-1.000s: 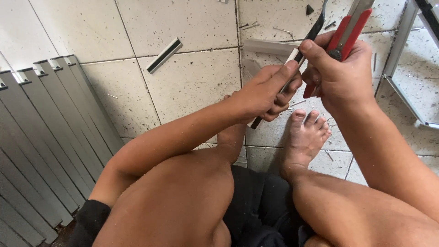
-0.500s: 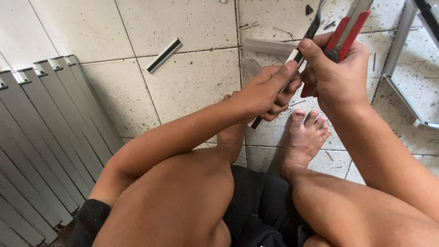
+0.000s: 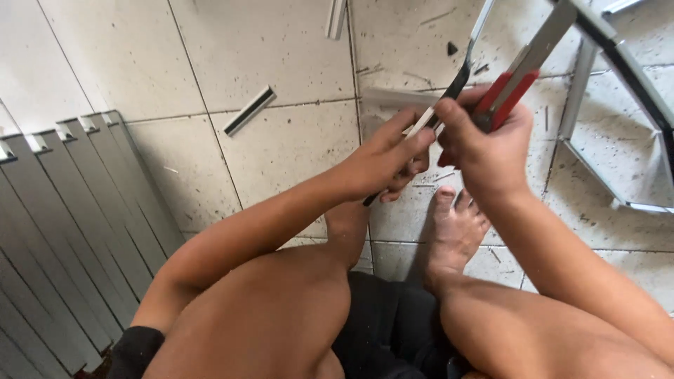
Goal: Cutting thin metal strips to size and fitting them into a hexagonal frame on the floor.
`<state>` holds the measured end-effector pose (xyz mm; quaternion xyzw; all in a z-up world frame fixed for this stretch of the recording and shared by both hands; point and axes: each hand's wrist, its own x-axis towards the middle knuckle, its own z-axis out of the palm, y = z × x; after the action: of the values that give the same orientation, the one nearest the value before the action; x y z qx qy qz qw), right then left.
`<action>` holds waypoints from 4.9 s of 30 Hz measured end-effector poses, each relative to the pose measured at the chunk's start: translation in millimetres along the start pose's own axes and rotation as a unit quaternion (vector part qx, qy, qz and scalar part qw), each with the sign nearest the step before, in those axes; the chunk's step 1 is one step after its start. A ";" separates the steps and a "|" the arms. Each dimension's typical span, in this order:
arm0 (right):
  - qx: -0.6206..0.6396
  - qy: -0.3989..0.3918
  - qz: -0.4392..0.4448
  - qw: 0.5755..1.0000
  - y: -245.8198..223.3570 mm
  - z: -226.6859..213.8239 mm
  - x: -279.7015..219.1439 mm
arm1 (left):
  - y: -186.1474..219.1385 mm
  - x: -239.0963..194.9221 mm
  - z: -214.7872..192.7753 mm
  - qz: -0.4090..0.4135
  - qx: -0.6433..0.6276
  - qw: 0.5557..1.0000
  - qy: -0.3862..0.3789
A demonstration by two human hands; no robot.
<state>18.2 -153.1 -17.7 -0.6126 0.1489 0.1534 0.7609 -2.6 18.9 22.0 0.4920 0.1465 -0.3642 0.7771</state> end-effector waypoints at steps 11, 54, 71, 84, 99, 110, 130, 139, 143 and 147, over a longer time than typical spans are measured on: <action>0.023 0.001 -0.022 0.999 28.1 0.2 -10.5 | -19.1 8.9 -22.3 0.120 0.181 0.975 0.045; -0.184 -0.368 -0.270 0.870 54.4 -68.9 9.3 | -26.3 -15.0 -22.8 0.038 -0.079 0.987 -0.136; -0.175 -0.358 -0.305 0.865 59.6 -68.8 6.7 | -36.4 -11.7 -30.7 0.026 -0.064 0.986 -0.152; -0.213 -0.334 -0.339 0.853 38.7 -58.4 5.8 | -31.0 -13.2 -25.5 0.032 -0.078 0.980 -0.182; -0.232 -0.336 -0.360 0.839 57.7 -59.0 14.7 | -10.3 -20.9 -13.6 0.047 -0.080 0.983 -0.157; -0.316 -0.227 -0.327 0.861 38.2 -81.2 15.3 | 6.3 -29.5 -3.3 0.084 -0.133 0.964 -0.215; -0.195 -0.293 -0.305 0.885 42.2 -46.9 -16.5 | -27.3 -24.7 -16.9 0.061 -0.132 0.978 -0.152; -0.200 -0.271 -0.283 0.898 27.4 -36.7 -23.1 | -11.5 -25.1 -11.6 0.060 -0.124 0.981 -0.140; -0.214 -0.265 -0.289 0.895 29.1 -37.0 -23.2 | -9.6 -23.0 -11.6 0.059 -0.110 0.982 -0.141; -0.232 -0.270 -0.314 0.880 22.5 -38.3 -17.6 | 3.1 -20.1 -12.5 0.061 -0.048 0.984 -0.160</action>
<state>-8.7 -186.9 -38.3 -0.7210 -0.3024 0.0958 0.6161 -12.6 39.1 29.9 0.3974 0.0070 -0.3823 0.8342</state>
